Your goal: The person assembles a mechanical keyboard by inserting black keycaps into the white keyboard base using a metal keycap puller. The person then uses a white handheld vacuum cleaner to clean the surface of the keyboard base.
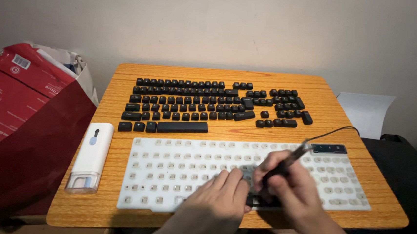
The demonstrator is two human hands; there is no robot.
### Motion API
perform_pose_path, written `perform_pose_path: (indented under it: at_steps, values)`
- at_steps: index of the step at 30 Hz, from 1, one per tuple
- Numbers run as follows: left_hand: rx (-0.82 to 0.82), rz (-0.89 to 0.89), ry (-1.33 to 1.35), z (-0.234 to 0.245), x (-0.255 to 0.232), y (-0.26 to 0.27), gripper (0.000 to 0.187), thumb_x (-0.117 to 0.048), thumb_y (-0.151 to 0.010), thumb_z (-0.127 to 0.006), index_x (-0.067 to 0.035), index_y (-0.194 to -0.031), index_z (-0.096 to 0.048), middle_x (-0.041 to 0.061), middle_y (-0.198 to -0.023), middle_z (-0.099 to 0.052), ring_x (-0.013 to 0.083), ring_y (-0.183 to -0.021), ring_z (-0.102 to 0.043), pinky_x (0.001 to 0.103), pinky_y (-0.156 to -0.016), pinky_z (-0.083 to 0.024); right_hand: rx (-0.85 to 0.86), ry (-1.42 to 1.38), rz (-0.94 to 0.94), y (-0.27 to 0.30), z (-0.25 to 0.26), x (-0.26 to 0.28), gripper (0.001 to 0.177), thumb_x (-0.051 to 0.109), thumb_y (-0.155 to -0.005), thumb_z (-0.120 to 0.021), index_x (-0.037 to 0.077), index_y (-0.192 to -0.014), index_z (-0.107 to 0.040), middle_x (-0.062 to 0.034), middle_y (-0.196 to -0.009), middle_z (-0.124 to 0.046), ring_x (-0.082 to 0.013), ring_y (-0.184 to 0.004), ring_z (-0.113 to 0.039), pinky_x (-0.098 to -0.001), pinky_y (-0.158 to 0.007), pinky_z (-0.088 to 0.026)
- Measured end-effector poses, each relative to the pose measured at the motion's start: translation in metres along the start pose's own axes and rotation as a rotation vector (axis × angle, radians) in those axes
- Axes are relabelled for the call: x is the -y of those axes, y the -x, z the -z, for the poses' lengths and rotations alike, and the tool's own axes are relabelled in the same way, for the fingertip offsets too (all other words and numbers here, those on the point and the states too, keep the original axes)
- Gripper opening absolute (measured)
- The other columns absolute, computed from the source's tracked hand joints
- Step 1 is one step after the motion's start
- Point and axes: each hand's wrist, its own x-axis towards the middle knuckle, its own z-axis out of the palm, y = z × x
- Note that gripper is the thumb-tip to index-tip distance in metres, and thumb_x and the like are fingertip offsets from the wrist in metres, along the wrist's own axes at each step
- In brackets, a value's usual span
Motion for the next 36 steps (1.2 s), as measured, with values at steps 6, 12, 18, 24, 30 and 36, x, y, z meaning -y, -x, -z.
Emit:
perform_pose_path:
  at_steps: [6, 12, 18, 24, 30, 36]
  values:
    - [-0.064, 0.281, 0.483, 0.014, -0.006, -0.012, 0.028, 0.001, -0.087, -0.069, 0.009, -0.113, -0.06, 0.022, -0.105, -0.063, 0.0321, -0.096, -0.067, 0.041, -0.081, -0.057, -0.054, -0.227, -0.066, -0.017, -0.002, 0.014, 0.023, 0.022, -0.104, -0.054, 0.004, -0.118, -0.046, -0.0172, -0.101, -0.063, -0.0207, -0.08, -0.061, -0.0348, -0.073, -0.053]
    - [0.047, 0.968, 1.247, 0.02, 0.005, -0.032, 0.041, -0.002, -0.085, -0.07, 0.0, -0.126, -0.069, 0.016, -0.088, -0.078, 0.0177, -0.086, -0.077, 0.028, -0.077, -0.06, -0.098, -0.368, -0.039, -0.029, -0.006, 0.024, 0.018, 0.018, -0.105, -0.052, 0.005, -0.117, -0.048, -0.0198, -0.105, -0.063, -0.0242, -0.084, -0.064, -0.0381, -0.075, -0.054]
    - [-0.146, 0.932, 1.549, 0.002, 0.024, -0.037, 0.035, -0.005, -0.092, -0.065, 0.007, -0.126, -0.067, 0.015, -0.102, -0.08, 0.0175, -0.092, -0.078, 0.027, -0.086, -0.062, -0.187, -0.436, -0.116, -0.047, -0.007, 0.027, 0.014, 0.02, -0.106, -0.05, 0.008, -0.113, -0.05, -0.0166, -0.104, -0.065, -0.0221, -0.087, -0.065, -0.037, -0.075, -0.053]
    - [-0.179, 0.966, 1.323, -0.008, 0.021, -0.037, 0.029, -0.009, -0.097, -0.058, 0.003, -0.121, -0.067, 0.013, -0.1, -0.073, 0.0164, -0.089, -0.076, 0.028, -0.08, -0.065, -0.222, -0.336, -0.148, -0.054, -0.014, 0.027, 0.014, 0.019, -0.105, -0.049, 0.007, -0.113, -0.051, -0.0157, -0.101, -0.065, -0.0204, -0.083, -0.065, -0.0374, -0.072, -0.054]
    - [-0.255, 0.972, 1.643, -0.011, 0.026, -0.031, 0.027, -0.009, -0.099, -0.056, 0.006, -0.119, -0.064, 0.012, -0.099, -0.072, 0.0162, -0.087, -0.071, 0.03, -0.082, -0.061, -0.133, -0.26, -0.03, -0.053, -0.018, 0.033, 0.014, 0.016, -0.106, -0.05, 0.004, -0.115, -0.051, -0.0164, -0.103, -0.064, -0.0227, -0.084, -0.064, -0.0388, -0.076, -0.054]
    - [-0.28, 0.968, 1.934, -0.013, 0.029, -0.026, 0.027, -0.008, -0.098, -0.059, 0.007, -0.119, -0.063, 0.012, -0.102, -0.069, 0.0158, -0.088, -0.064, 0.028, -0.081, -0.055, -0.15, -0.303, -0.066, -0.052, -0.018, 0.033, 0.015, 0.018, -0.105, -0.05, 0.006, -0.114, -0.051, -0.0159, -0.101, -0.063, -0.0231, -0.084, -0.064, -0.04, -0.074, -0.055]
